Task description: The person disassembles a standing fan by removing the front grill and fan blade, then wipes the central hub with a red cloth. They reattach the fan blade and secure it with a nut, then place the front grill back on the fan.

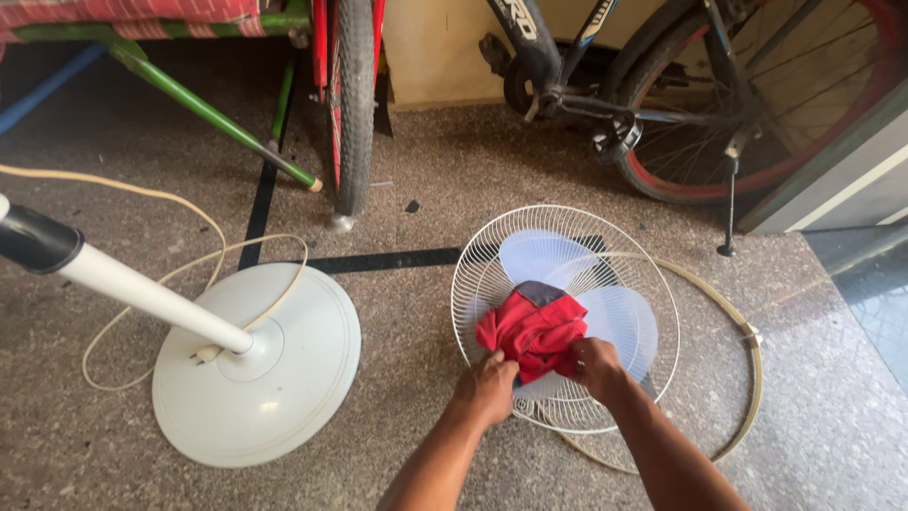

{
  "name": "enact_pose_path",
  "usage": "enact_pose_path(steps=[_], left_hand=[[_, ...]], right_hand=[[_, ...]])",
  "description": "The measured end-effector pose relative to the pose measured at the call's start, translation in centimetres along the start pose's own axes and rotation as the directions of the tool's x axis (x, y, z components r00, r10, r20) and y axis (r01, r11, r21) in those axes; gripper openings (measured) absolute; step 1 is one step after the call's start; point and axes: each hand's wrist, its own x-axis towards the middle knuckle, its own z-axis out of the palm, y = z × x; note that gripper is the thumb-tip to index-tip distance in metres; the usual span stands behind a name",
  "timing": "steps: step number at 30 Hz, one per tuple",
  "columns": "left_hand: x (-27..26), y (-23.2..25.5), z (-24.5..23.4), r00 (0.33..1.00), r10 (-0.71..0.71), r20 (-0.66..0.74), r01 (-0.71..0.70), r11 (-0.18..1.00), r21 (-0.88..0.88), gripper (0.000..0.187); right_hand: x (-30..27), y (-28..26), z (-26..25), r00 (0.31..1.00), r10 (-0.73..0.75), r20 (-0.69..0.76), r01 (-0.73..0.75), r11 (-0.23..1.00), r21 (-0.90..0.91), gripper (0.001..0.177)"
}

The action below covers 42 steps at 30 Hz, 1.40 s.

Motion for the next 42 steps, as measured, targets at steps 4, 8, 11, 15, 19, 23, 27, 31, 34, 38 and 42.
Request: enact_pose_path(steps=[4,8,11,15,19,23,27,31,34,38,42], left_hand=[[0.2,0.2,0.1,0.997,-0.049,0.058,0.042,0.993,0.110,0.046],[0.2,0.2,0.7,0.998,0.010,-0.060,0.002,0.980,0.198,0.049],[0.1,-0.4,0.8,0.994,0.090,-0.059,-0.065,0.939,0.337,0.024],[-0.6,-1.9,-0.7,0.984,0.146,-0.103,-0.108,0.944,0.311,0.018],[-1.4,-1.8,-3.1,0.998,-0.055,0.008,0.054,0.992,0.115,0.018],[-2.7,-0.7,-6.5,0.995,-0.103,0.002,0.103,0.993,-0.053,0.040],[-1.7,1.0,-11.3,0.949,-0.004,-0.316,-0.059,0.980,-0.190,0.048],[-0.1,2.9,-17.4,0.826,0.019,-0.564,-0.184,0.954,-0.238,0.062],[-0.7,5.4,-21.5,0.689,-0.090,-0.719,-0.247,0.904,-0.350,0.076],[-3.1,8.8,-25.7,0.691,-0.415,-0.592,-0.299,0.581,-0.757,0.084],[-6.3,10.4,-28.8,0.573,-0.368,-0.733,-0.584,0.444,-0.680,0.056]], right_hand=[[1.2,0.2,-0.3,0.950,0.147,-0.277,-0.157,0.988,-0.014,0.038],[2.6,0.6,0.4,0.961,0.164,-0.224,-0.180,0.982,-0.055,0.032],[2.2,-0.1,1.3,0.961,0.117,-0.249,-0.113,0.993,0.031,0.022],[-0.5,-3.4,2.9,0.948,0.035,-0.317,-0.039,0.999,-0.007,0.025],[-4.2,-7.7,4.9,0.917,-0.357,-0.178,0.340,0.933,-0.117,0.036],[-7.0,-12.4,7.3,0.765,-0.636,-0.105,0.572,0.745,-0.342,0.040],[-9.4,-17.3,9.7,0.751,-0.660,-0.005,0.605,0.691,-0.395,0.045],[-12.0,-20.4,13.3,0.703,-0.710,0.048,0.698,0.675,-0.239,0.048],[-15.7,-21.0,16.1,0.742,-0.652,0.156,0.667,0.741,-0.080,0.041],[-20.9,-22.5,19.8,0.751,-0.611,0.251,0.639,0.769,-0.039,0.038],[-24.6,-23.6,22.9,0.725,-0.622,0.297,0.640,0.767,0.043,0.038]])
